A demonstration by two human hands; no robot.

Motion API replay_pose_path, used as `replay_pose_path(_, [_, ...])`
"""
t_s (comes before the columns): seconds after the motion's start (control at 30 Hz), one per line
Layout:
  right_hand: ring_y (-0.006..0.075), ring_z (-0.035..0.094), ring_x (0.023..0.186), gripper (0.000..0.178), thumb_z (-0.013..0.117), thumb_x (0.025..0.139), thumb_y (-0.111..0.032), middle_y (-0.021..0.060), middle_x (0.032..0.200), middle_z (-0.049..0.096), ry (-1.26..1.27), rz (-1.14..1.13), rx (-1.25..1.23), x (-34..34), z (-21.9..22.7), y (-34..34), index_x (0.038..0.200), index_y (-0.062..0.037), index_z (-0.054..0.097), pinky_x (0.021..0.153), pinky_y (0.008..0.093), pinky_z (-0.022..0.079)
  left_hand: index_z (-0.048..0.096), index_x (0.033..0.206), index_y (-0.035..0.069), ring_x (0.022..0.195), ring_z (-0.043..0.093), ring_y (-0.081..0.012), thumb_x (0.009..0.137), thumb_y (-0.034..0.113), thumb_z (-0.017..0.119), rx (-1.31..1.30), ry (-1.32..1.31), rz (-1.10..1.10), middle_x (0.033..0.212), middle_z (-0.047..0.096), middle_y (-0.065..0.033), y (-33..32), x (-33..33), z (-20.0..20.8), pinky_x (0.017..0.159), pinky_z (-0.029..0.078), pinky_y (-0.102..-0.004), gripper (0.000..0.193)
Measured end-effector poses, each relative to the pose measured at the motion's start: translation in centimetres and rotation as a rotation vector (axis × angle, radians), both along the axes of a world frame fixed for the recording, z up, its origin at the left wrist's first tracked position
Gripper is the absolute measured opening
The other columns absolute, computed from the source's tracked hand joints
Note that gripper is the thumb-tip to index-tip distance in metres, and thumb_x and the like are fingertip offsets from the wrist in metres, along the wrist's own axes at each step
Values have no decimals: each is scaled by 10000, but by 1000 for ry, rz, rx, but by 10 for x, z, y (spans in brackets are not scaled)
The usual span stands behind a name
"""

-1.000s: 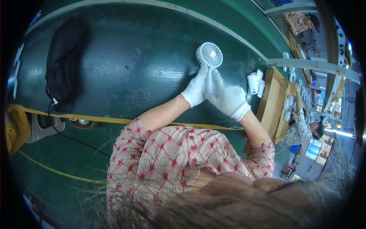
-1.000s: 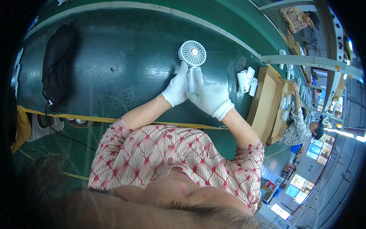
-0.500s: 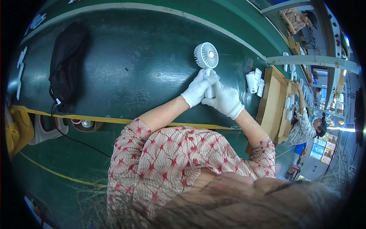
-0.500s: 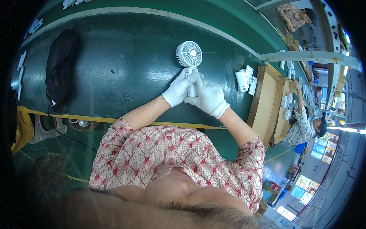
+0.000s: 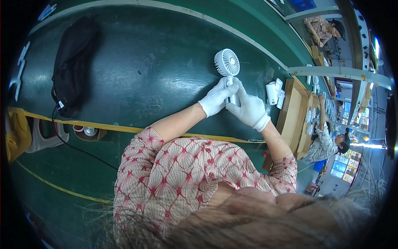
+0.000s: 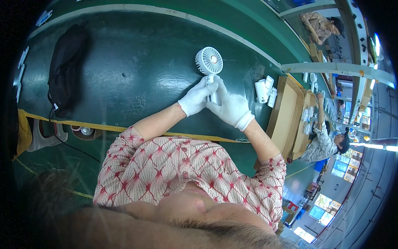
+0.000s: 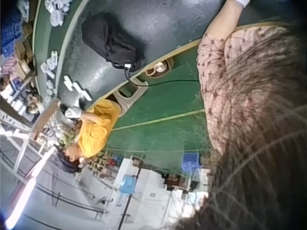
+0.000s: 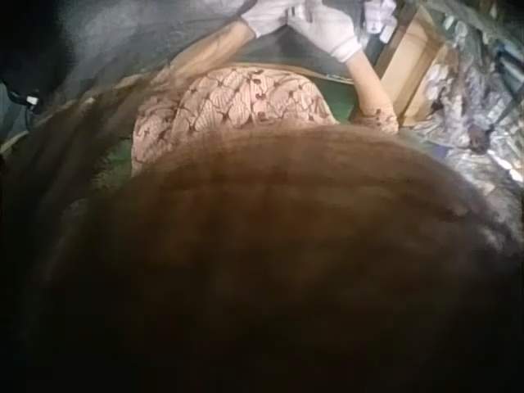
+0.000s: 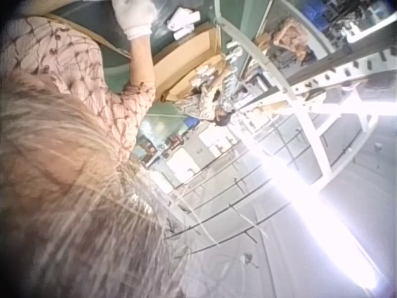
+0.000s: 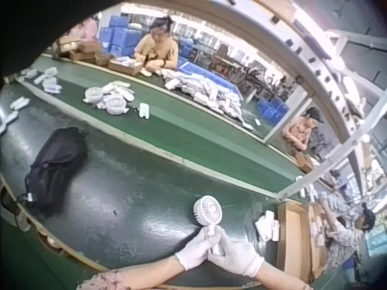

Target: The person assembles handheld portable fans by hand on a production line, fitting fan blades into plastic casings.

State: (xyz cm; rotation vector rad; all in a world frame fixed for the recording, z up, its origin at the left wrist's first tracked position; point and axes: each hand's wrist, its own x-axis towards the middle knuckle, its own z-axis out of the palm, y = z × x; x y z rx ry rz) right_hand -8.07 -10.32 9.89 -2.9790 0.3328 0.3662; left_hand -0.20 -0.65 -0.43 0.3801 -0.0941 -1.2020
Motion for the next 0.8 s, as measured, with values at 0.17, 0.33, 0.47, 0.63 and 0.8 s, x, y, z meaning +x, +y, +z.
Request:
replay_pose_path(0.17, [362, 646, 608, 729, 654, 779, -418, 190, 709, 648, -35, 73, -21, 4, 0, 3, 1330, -10, 407, 569, 428, 522, 371, 1289, 138, 1119, 487, -136, 940, 246, 596, -38, -60, 26, 1181, 466, 1, -2, -2, -11, 976, 409, -329, 428])
replay_pose_path(0.33, [358, 650, 614, 765, 686, 742, -453, 193, 702, 645, 133, 108, -20, 8, 4, -4, 1306, 0, 436, 576, 416, 525, 367, 1280, 127, 1111, 475, -126, 937, 248, 604, 53, -88, -3, 1153, 463, -14, -3, -7, -12, 972, 408, -328, 434])
replay_pose_path(0.47, [360, 655, 626, 799, 705, 726, -443, 196, 708, 647, 158, 88, 20, 6, -1, -8, 1322, 6, 419, 587, 408, 529, 386, 1267, 93, 1116, 468, -127, 940, 274, 599, 148, -263, 35, 1152, 462, -25, -6, -10, -20, 970, 404, -322, 431])
replay_pose_path(0.63, [359, 670, 672, 830, 726, 722, -365, 200, 748, 659, 81, 39, 94, 0, -7, -7, 1384, -14, 368, 642, 399, 543, 379, 1291, 60, 1149, 477, -157, 939, 329, 587, 269, -478, 20, 1199, 488, -58, -4, -5, -22, 985, 395, -318, 489])
replay_pose_path(0.8, [334, 683, 742, 822, 729, 721, -340, 220, 856, 665, -58, -107, 312, -8, -8, -9, 1386, -6, 380, 699, 370, 535, 349, 1299, 21, 1103, 584, -311, 910, 523, 523, 375, -875, 104, 1176, 571, -205, -2, -4, -16, 918, 454, -383, 659])
